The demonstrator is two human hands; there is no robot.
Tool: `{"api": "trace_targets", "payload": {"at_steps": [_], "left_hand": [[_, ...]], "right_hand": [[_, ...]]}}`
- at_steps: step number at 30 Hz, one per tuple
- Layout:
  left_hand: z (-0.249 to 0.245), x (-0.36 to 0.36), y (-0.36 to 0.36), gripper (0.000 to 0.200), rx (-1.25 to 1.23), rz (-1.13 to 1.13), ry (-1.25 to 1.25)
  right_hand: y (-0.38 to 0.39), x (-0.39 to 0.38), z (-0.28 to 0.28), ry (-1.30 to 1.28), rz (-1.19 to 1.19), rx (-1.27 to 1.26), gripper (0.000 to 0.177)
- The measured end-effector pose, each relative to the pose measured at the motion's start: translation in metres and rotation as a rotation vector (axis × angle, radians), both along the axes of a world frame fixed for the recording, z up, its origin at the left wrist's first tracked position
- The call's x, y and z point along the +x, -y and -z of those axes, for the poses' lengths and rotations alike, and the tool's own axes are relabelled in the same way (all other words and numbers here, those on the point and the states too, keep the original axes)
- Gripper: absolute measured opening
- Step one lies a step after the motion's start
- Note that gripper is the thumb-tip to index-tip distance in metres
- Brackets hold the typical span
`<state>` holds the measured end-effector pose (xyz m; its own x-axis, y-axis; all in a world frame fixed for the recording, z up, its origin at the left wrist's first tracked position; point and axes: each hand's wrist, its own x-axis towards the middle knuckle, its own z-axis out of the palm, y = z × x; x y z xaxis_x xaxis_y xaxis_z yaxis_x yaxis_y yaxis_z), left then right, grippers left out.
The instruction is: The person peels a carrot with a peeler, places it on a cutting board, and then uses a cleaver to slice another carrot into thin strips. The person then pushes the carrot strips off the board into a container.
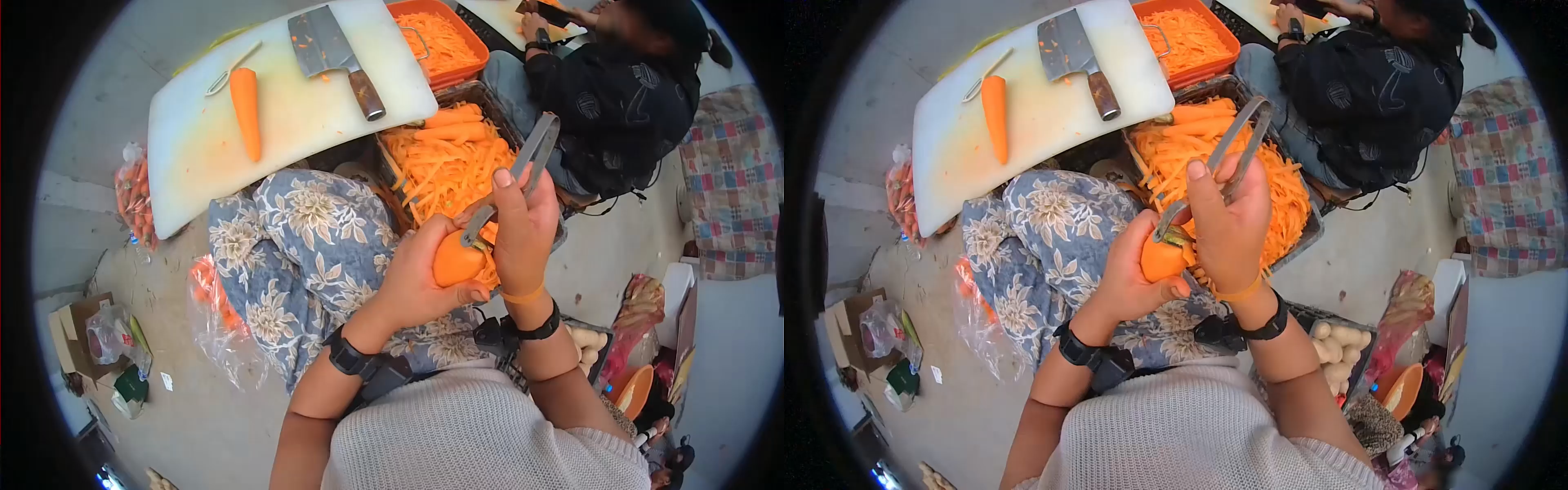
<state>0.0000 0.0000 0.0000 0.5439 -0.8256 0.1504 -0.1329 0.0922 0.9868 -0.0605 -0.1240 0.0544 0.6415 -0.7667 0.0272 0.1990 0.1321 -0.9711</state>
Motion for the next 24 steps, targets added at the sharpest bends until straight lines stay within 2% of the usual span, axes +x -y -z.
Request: {"api": "trace_targets", "payload": {"at_steps": [3, 6, 8, 11, 13, 15, 18, 20, 22, 24], "left_hand": [[-0.005, 0.004, -0.001, 0.076, 0.035, 0.056, 0.072], [-0.012, -0.002, -0.003, 0.077, -0.013, 0.117, 0.066], [-0.01, 0.0, -0.001, 0.072, 0.014, 0.083, 0.154], [-0.002, 0.0, 0.003, 0.067, -0.009, 0.072, 0.062], [0.0, -0.003, 0.007, 0.066, -0.019, 0.074, 0.101], [-0.001, -0.005, 0.008, 0.065, -0.032, 0.064, 0.154], [-0.006, -0.006, 0.006, 0.067, -0.003, -0.003, 0.185], [-0.009, -0.006, 0.005, 0.068, 0.062, -0.054, 0.332], [-0.013, -0.007, 0.004, 0.069, 0.088, -0.062, 0.332], [-0.013, -0.008, 0.003, 0.07, 0.112, -0.065, 0.329]], "right_hand": [[0.004, 0.002, 0.002, -0.041, -0.015, 0.077, 0.023], [0.029, -0.004, 0.026, -0.014, 0.098, -0.028, 0.024], [0.062, -0.015, 0.05, -0.078, 0.254, -0.128, 0.02], [0.059, -0.028, 0.032, -0.054, 0.248, -0.102, 0.024], [0.033, -0.029, 0.0, -0.094, 0.255, -0.069, 0.021], [0.015, -0.03, -0.013, 0.018, 0.097, -0.068, 0.021], [-0.005, -0.026, -0.012, 0.037, 0.073, -0.118, 0.023], [-0.007, -0.024, -0.005, 0.039, 0.063, -0.158, 0.025], [-0.005, -0.024, 0.002, -0.104, 0.059, -0.329, 0.025], [-0.005, -0.024, 0.003, -0.102, 0.062, -0.324, 0.025]]}}
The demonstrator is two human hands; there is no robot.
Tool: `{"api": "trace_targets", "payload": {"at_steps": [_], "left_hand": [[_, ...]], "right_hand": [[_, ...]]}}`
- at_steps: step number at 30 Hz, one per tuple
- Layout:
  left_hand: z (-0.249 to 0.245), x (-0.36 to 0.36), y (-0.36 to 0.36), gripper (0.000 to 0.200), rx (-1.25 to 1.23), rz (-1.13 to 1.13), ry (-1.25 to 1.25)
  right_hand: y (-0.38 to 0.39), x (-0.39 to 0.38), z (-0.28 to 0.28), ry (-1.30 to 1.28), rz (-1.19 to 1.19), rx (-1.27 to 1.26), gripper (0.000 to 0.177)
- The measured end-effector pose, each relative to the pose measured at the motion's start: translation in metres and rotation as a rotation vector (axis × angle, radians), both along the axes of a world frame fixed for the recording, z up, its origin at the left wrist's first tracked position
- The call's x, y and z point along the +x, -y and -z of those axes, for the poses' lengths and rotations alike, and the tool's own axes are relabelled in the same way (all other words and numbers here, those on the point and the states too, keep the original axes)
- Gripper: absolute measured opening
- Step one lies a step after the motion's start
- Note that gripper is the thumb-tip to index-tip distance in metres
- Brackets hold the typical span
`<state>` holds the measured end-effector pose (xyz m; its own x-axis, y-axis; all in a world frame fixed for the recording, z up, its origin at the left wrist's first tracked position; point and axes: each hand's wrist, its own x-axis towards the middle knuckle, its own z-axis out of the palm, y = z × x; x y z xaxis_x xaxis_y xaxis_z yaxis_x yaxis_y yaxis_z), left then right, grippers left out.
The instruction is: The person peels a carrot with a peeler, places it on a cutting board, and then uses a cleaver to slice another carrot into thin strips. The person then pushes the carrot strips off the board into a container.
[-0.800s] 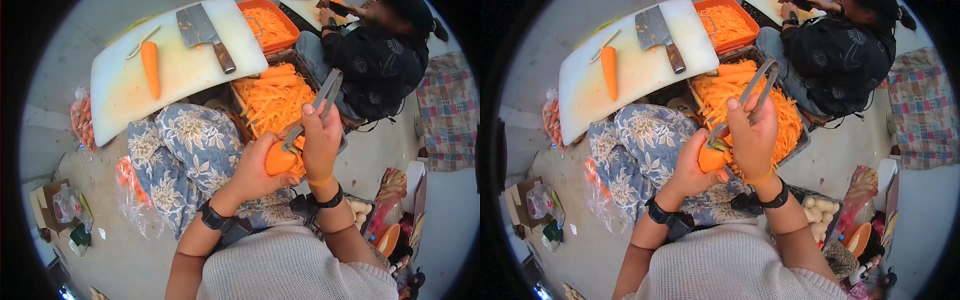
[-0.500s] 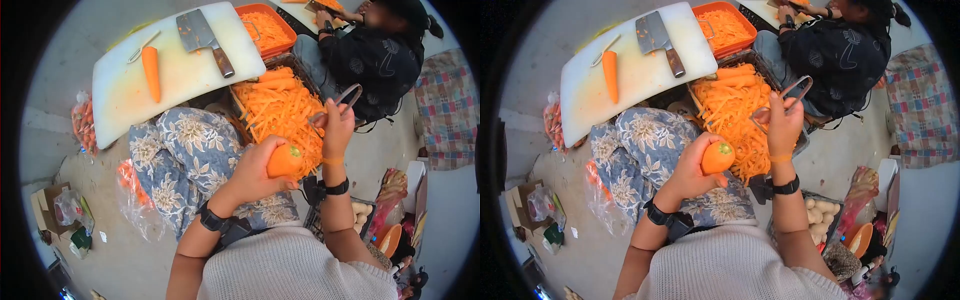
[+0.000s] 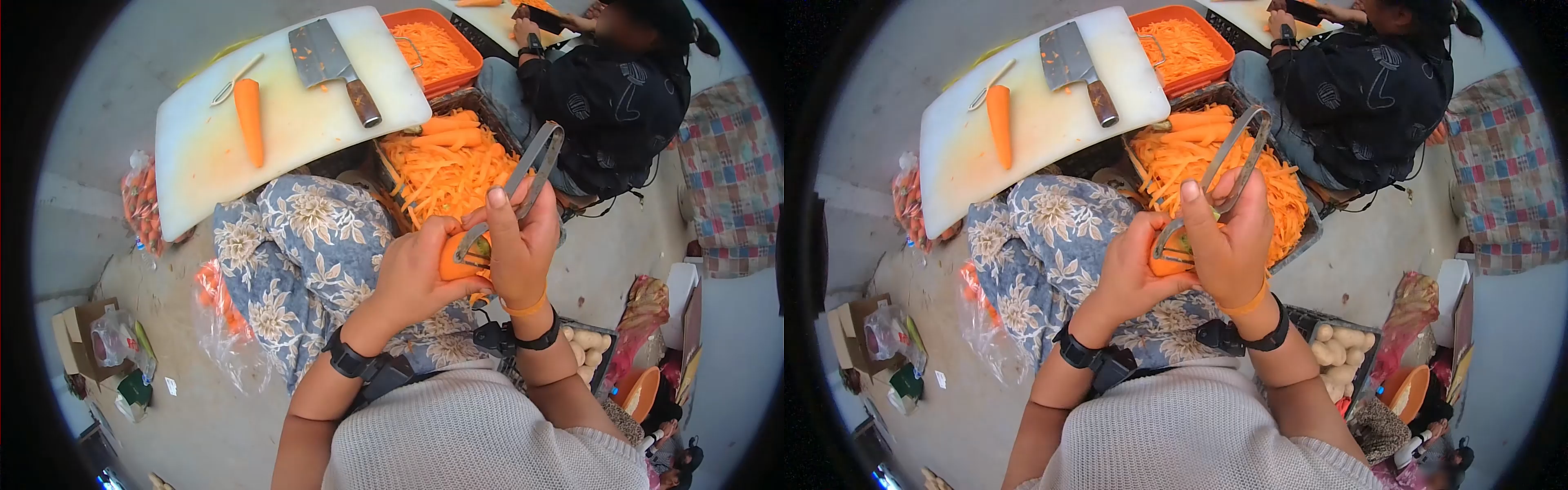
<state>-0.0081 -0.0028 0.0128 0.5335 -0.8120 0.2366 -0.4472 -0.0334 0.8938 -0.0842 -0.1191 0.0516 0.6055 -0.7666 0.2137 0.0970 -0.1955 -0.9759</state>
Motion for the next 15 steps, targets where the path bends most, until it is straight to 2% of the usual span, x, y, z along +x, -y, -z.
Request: {"api": "trace_targets", "payload": {"at_steps": [5, 8, 10, 14, 15], "left_hand": [[0.005, -0.004, 0.002, 0.068, -0.025, -0.031, 0.08], [0.007, -0.005, 0.003, 0.069, -0.03, -0.019, 0.111], [0.006, -0.006, 0.003, 0.07, -0.025, -0.016, 0.128], [0.008, -0.007, 0.003, 0.073, -0.026, -0.009, 0.135], [0.008, -0.008, 0.003, 0.073, -0.025, -0.006, 0.135]], "right_hand": [[0.003, -0.004, 0.004, -0.021, 0.048, -0.079, 0.027], [0.005, -0.005, -0.002, -0.046, 0.041, -0.021, 0.026], [0.007, -0.005, -0.002, -0.016, 0.001, 0.111, 0.026], [0.011, -0.006, -0.002, -0.043, -0.002, 0.052, 0.027], [0.01, -0.004, -0.008, -0.069, 0.006, 0.154, 0.027]]}}
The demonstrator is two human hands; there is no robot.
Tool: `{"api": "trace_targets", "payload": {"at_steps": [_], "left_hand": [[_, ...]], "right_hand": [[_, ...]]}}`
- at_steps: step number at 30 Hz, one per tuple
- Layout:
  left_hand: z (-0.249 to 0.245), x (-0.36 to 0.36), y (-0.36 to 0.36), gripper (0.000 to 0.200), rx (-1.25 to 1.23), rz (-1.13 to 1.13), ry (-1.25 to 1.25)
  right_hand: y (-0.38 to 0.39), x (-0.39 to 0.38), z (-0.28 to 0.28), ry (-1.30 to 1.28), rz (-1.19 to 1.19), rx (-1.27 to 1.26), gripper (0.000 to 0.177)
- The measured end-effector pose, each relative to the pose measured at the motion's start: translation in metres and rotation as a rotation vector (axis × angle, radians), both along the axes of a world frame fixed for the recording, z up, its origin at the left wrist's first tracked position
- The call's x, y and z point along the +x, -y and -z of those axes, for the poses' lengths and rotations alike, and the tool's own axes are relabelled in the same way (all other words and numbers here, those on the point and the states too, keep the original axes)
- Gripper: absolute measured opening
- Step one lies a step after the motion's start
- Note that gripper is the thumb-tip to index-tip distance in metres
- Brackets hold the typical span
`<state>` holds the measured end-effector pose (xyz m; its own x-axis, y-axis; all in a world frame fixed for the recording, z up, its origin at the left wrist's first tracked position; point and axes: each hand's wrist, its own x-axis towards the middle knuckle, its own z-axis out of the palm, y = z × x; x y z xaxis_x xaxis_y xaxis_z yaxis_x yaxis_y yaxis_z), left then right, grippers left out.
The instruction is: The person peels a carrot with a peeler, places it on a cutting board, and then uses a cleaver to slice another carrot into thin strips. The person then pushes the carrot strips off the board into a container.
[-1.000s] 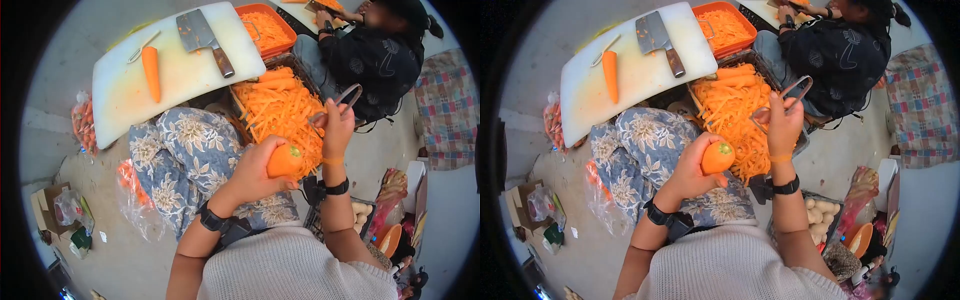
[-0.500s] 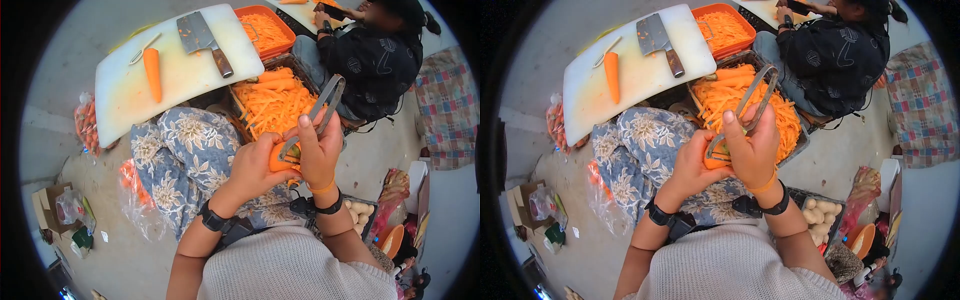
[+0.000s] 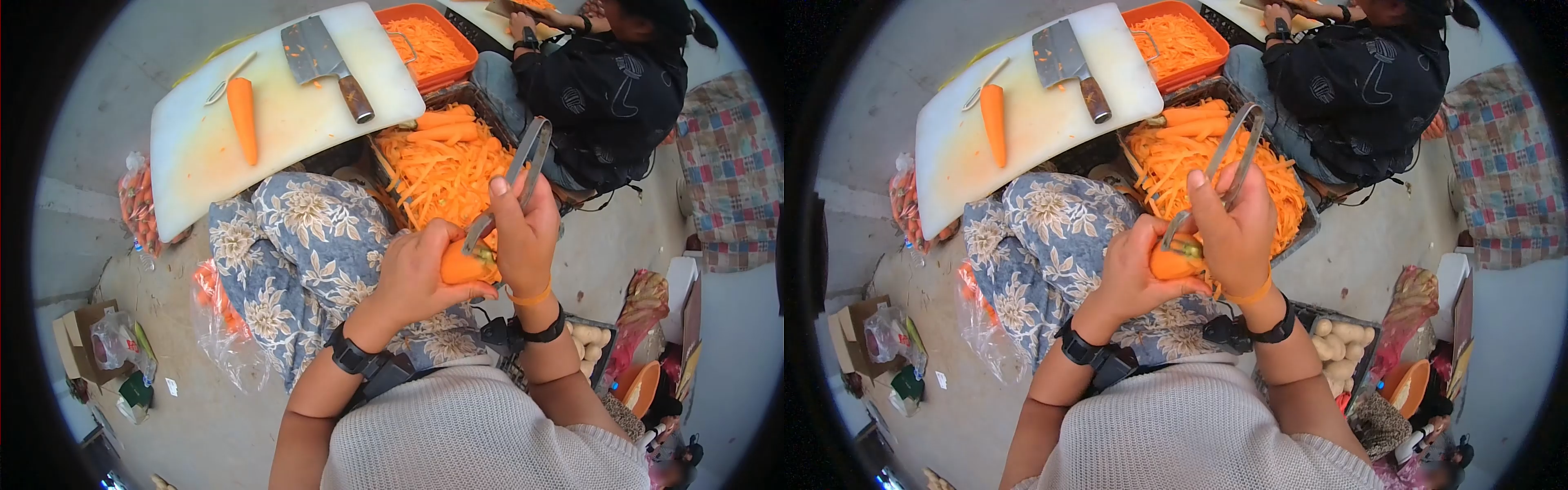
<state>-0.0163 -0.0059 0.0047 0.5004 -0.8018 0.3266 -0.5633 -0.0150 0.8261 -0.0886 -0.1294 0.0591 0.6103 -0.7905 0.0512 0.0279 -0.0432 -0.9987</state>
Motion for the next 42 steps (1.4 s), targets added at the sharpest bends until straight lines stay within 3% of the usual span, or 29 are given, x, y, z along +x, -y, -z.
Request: {"api": "trace_targets", "payload": {"at_steps": [3, 6, 8, 9, 10, 11, 13, 14, 16, 18, 20, 24, 26, 29, 31, 38, 42], "left_hand": [[-0.003, -0.002, -0.002, 0.073, -0.06, 0.073, -0.056], [-0.01, 0.007, -0.002, 0.075, -0.167, 0.009, -0.062], [0.004, 0.015, -0.01, 0.07, -0.105, -0.019, -0.376], [0.01, 0.019, -0.014, 0.07, -0.1, 0.0, -0.365], [0.016, 0.023, -0.017, 0.069, -0.149, 0.012, -0.59], [0.018, 0.025, -0.02, 0.069, -0.195, 0.019, -0.818], [0.01, 0.031, -0.021, 0.063, -0.228, -0.003, -0.82], [0.006, 0.038, -0.021, 0.057, -0.27, -0.044, -0.829], [0.008, 0.056, -0.027, 0.054, -0.311, -0.045, -0.828], [0.003, 0.073, -0.026, 0.056, -0.455, -0.136, -0.83], [-0.004, 0.093, -0.038, 0.059, -0.476, -0.209, -0.87], [-0.006, 0.126, -0.069, 0.049, -0.555, -0.44, -0.802], [-0.007, 0.149, -0.091, 0.044, -0.668, -0.534, -0.881], [-0.013, 0.178, -0.113, 0.04, -0.73, -0.661, -0.934], [-0.014, 0.199, -0.128, 0.035, -0.767, -0.75, -1.045], [-0.003, 0.248, -0.16, 0.041, -0.71, -1.026, -0.971], [0.014, 0.265, -0.169, 0.042, -0.741, -1.019, -0.97]], "right_hand": [[0.012, 0.003, 0.017, -0.02, 0.023, 0.124, 0.025], [0.038, -0.004, 0.045, 0.019, 0.102, 0.165, 0.024], [0.06, -0.016, 0.066, 0.054, 0.197, 0.198, 0.026], [0.073, -0.022, 0.078, -0.12, 0.247, 0.005, 0.03], [0.084, -0.03, 0.092, -0.3, 0.293, -0.186, 0.033], [0.092, -0.039, 0.109, -0.294, 0.306, -0.181, 0.033], [0.101, -0.047, 0.132, -0.929, 0.137, -0.797, 0.035], [0.1, -0.048, 0.135, -0.912, 0.132, -0.806, 0.035], [0.086, -0.039, 0.14, -0.515, 0.135, -0.242, 0.043], [0.104, -0.032, 0.152, -0.904, -0.014, -0.296, 0.051], [0.108, -0.026, 0.162, -1.11, -0.14, -0.496, 0.052], [0.1, -0.012, 0.165, -0.934, -0.161, -0.343, 0.05], [0.104, -0.005, 0.174, -1.201, -0.247, -0.501, 0.053], [0.101, 0.015, 0.162, -1.382, -0.317, -0.527, 0.051], [0.104, 0.022, 0.162, -1.424, -0.365, -0.512, 0.051], [0.119, 0.025, 0.194, -1.646, -0.489, -0.507, 0.055], [0.099, 0.056, 0.157, -1.765, -0.49, -0.447, 0.053]]}}
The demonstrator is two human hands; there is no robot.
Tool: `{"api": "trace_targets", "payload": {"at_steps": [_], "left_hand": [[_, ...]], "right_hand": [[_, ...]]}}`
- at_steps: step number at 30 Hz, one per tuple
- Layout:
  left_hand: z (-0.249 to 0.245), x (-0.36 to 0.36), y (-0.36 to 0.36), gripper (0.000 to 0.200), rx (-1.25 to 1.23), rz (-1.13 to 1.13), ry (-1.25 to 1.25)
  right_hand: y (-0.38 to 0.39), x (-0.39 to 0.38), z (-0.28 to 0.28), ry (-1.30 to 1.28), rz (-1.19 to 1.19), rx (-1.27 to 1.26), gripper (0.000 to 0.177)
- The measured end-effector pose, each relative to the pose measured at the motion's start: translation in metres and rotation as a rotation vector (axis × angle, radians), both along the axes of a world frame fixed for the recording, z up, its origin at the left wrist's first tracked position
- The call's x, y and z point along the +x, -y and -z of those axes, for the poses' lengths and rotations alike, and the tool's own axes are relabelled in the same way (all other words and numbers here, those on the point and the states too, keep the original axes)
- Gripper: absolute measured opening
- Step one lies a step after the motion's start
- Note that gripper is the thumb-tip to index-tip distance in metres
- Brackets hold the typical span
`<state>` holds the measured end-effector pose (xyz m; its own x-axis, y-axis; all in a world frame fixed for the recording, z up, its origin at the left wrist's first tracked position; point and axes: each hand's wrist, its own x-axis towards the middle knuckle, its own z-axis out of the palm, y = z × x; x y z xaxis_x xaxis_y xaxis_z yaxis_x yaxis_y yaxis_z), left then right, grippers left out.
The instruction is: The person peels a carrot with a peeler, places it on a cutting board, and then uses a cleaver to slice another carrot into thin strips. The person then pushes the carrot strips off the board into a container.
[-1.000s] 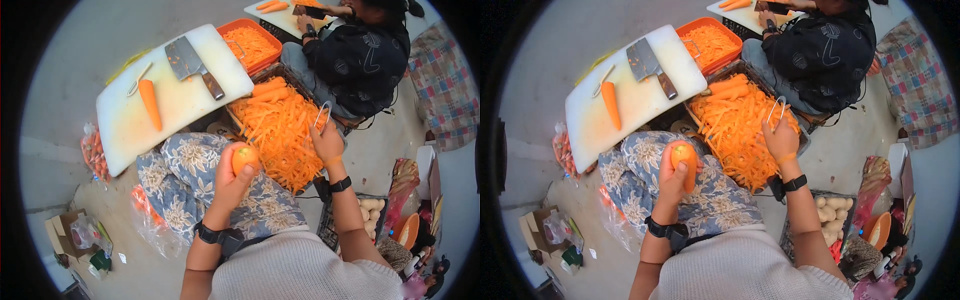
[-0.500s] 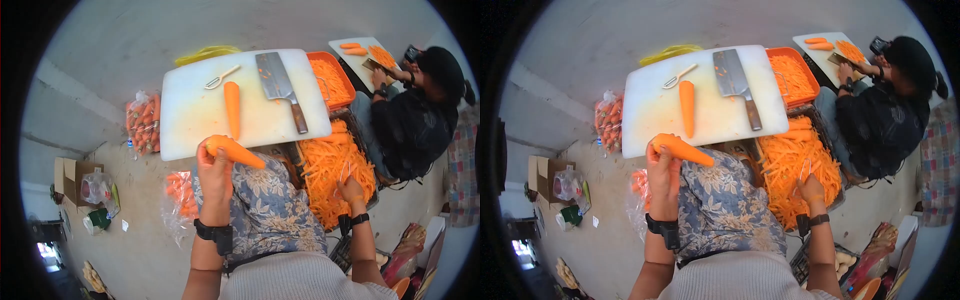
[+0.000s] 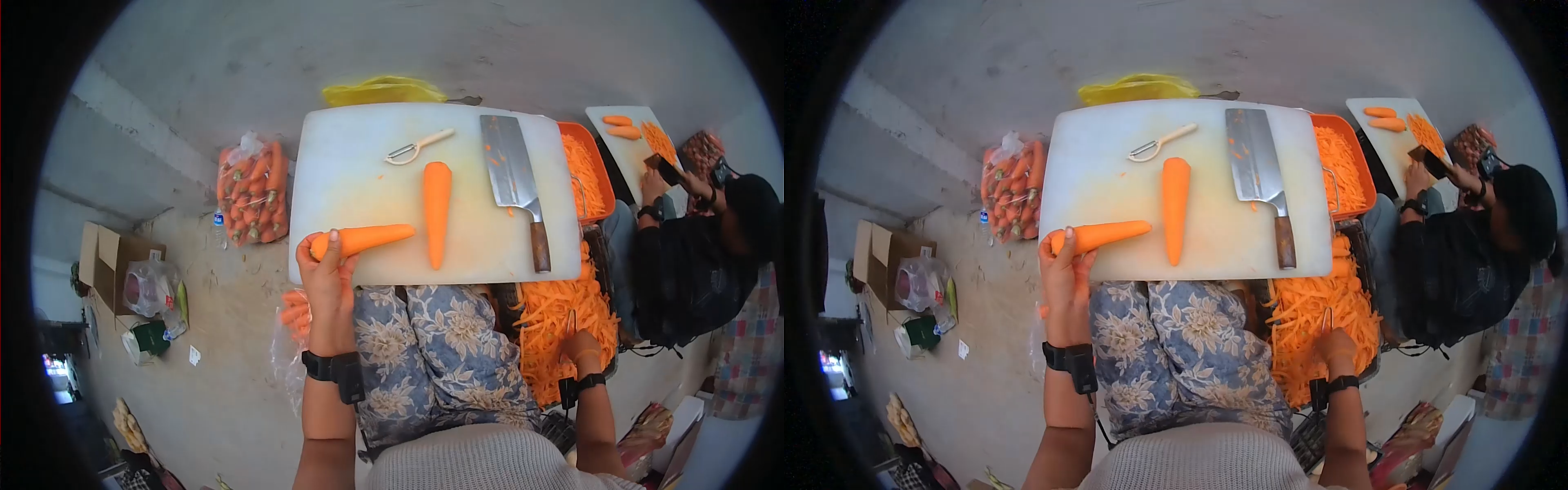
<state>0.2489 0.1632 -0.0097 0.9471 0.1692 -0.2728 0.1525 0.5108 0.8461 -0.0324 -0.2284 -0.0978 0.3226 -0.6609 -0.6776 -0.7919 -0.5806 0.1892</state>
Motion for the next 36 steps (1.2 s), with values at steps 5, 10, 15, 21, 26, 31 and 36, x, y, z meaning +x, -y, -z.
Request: {"api": "trace_targets", "payload": {"at_steps": [5, 10, 15, 21, 26, 31, 36], "left_hand": [[0.017, 0.004, -0.001, 0.041, 0.05, 0.048, -0.028], [0.036, 0.009, -0.009, 0.045, 0.582, 0.251, 0.212], [0.013, 0.004, -0.013, 0.048, 1.001, 0.423, 0.273], [-0.006, 0.001, -0.016, 0.045, 1.204, 0.579, 0.39], [-0.005, 0.001, -0.003, 0.042, 1.158, 0.616, 0.439], [-0.005, 0.0, 0.03, 0.041, 1.124, 0.658, 0.49], [-0.011, 0.002, 0.036, 0.04, 1.217, 0.674, 0.505]], "right_hand": [[-0.026, 0.046, -0.056, 0.757, -0.263, -0.309, 0.037], [-0.131, 0.18, -0.13, 1.146, -0.354, -0.014, 0.045], [-0.173, 0.264, -0.114, 0.972, -0.559, -0.016, 0.056], [-0.159, 0.291, -0.092, 0.829, -0.489, 0.064, 0.048], [-0.144, 0.311, -0.112, 1.131, -0.861, 0.192, 0.037], [-0.133, 0.321, -0.092, 1.112, -0.943, 0.179, 0.038], [-0.089, 0.264, -0.124, 1.075, -0.87, 0.351, 0.04]]}}
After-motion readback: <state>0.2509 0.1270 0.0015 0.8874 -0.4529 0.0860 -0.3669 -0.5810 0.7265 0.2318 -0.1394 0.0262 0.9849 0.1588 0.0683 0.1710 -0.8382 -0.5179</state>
